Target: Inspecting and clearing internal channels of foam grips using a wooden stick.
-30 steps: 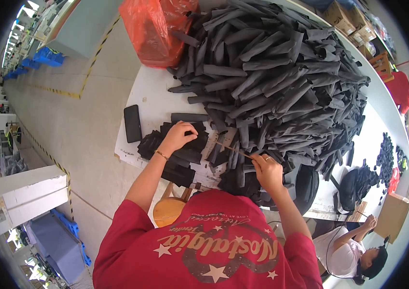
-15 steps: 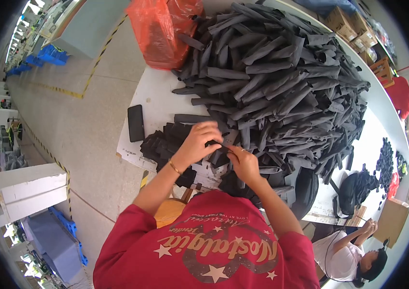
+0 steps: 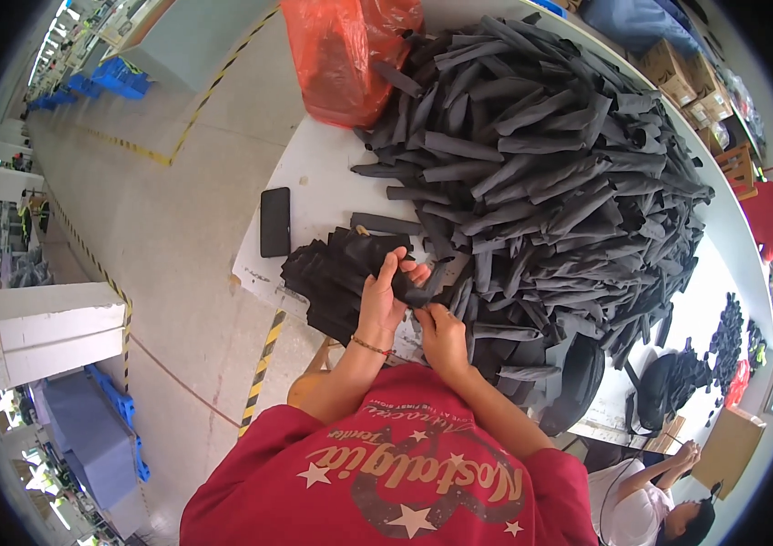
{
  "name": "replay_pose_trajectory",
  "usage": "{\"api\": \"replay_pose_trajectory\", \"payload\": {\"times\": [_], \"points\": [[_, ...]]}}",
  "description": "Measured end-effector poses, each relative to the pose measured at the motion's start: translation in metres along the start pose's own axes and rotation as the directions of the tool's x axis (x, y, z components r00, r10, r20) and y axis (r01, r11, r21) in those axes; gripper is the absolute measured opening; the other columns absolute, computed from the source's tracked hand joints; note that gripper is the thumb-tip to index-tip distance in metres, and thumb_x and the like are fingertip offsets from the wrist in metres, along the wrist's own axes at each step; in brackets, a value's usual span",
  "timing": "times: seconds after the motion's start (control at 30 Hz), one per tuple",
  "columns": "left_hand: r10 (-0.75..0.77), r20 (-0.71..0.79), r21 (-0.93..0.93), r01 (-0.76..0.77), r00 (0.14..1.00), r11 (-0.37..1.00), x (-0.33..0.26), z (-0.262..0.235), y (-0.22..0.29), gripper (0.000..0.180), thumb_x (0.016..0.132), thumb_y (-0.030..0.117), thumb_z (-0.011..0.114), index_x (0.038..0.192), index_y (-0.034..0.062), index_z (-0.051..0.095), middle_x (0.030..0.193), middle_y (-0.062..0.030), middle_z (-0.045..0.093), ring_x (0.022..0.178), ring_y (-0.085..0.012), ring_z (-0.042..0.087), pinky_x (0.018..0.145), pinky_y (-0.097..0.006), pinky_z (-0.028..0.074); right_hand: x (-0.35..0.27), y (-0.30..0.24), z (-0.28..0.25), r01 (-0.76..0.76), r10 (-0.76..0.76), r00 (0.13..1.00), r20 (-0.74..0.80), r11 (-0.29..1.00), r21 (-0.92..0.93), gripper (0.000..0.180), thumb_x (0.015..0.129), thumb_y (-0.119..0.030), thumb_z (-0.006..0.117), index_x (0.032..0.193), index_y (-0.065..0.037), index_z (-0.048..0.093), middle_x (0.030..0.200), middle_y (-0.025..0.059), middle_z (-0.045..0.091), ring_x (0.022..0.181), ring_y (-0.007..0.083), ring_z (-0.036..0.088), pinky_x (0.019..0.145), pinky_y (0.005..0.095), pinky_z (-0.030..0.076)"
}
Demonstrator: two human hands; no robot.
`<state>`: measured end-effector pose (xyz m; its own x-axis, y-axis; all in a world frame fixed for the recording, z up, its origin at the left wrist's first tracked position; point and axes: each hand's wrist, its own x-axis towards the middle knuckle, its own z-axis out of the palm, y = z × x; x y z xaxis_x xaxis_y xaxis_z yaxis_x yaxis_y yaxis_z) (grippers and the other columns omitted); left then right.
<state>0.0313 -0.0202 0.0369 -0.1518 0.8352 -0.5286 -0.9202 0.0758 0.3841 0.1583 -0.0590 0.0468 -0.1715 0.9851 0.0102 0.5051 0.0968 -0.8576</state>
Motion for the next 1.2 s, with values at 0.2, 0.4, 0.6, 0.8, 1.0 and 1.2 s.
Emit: {"api": "replay_pose_trajectory", "payload": {"times": [0.2, 0.4, 0.6, 0.8, 1.0, 1.2], "points": [[0.069, -0.092, 0.13, -0.057, 0.993, 0.99, 0.01, -0.002, 0.01, 0.028, 0.092, 0.026, 0.065, 0.099, -0.0011, 0.064, 0.07, -0.0057, 0.062, 0.057, -0.0182, 0.06, 0.057, -0.035, 0.053, -0.028, -0.009, -0.03, -0.149, 0.152, 0.967, 0.202, 0.988, -0.029, 0.013, 0.089, -0.01, 0.062, 0.085, 0.002, 0.058, 0.07, 0.0236, 0.058, 0.066, 0.0418, 0.06, 0.055, 0.0431, 0.045], [0.035, -0.037, 0.16, -0.028, 0.999, 0.987, 0.009, -0.006, 0.005, 0.031, 0.096, 0.031, 0.059, 0.094, 0.0004, 0.065, 0.05, 0.0025, 0.045, 0.035, -0.0071, 0.032, 0.036, -0.024, 0.024, -0.063, -0.004, -0.068, -0.047, 0.073, 0.97, 0.233, 0.992, -0.117, 0.012, 0.088, -0.01, 0.063, 0.087, 0.0, 0.058, 0.069, 0.0227, 0.058, 0.065, 0.0404, 0.06, 0.054, 0.0431, 0.045], [0.059, -0.097, 0.136, -0.045, 0.994, 0.99, 0.002, 0.014, -0.007, 0.037, 0.097, 0.037, 0.055, 0.105, 0.0015, 0.063, 0.049, 0.0019, 0.045, 0.034, -0.0074, 0.033, 0.035, -0.025, 0.025, -0.062, -0.017, -0.089, -0.01, 0.064, 0.975, 0.212, 0.969, -0.246, 0.012, 0.088, -0.01, 0.063, 0.085, 0.001, 0.058, 0.07, 0.0224, 0.059, 0.064, 0.0395, 0.06, 0.055, 0.0426, 0.046], [-0.018, -0.126, 0.291, 0.054, 0.992, 0.955, -0.015, 0.014, -0.015, 0.038, 0.093, 0.042, 0.058, 0.096, 0.0035, 0.06, 0.051, 0.0012, 0.046, 0.036, -0.0121, 0.042, 0.034, -0.028, 0.03, -0.046, -0.02, -0.068, -0.175, 0.199, 0.961, 0.192, 0.975, -0.135, 0.014, 0.088, -0.009, 0.063, 0.084, 0.003, 0.058, 0.07, 0.0234, 0.059, 0.064, 0.0404, 0.06, 0.054, 0.0411, 0.045], [0.008, -0.38, 0.069, 0.02, 0.925, 0.997, 0.03, -0.029, 0.001, 0.026, 0.096, 0.032, 0.054, 0.084, 0.009, 0.054, 0.047, 0.0044, 0.033, 0.033, -0.0079, 0.028, 0.032, -0.025, 0.02, -0.072, -0.03, -0.099, -0.173, 0.212, 0.904, 0.372, 0.976, -0.137, 0.015, 0.089, -0.014, 0.063, 0.083, 0.0, 0.061, 0.065, 0.0216, 0.058, 0.061, 0.0391, 0.06, 0.055, 0.0419, 0.046], [0.12, -0.323, 0.01, -0.124, 0.939, 0.992, 0.04, -0.016, 0.034, 0.022, 0.099, 0.028, 0.048, 0.087, 0.0107, 0.054, 0.052, 0.0061, 0.035, 0.039, -0.006, 0.025, 0.037, -0.024, 0.018, -0.071, -0.057, -0.125, -0.185, 0.239, 0.93, 0.278, 0.961, -0.207, 0.022, 0.085, -0.02, 0.071, 0.089, -0.001, 0.062, 0.06, 0.0142, 0.058, 0.051, 0.0193, 0.056, 0.05, 0.032, 0.044]]}}
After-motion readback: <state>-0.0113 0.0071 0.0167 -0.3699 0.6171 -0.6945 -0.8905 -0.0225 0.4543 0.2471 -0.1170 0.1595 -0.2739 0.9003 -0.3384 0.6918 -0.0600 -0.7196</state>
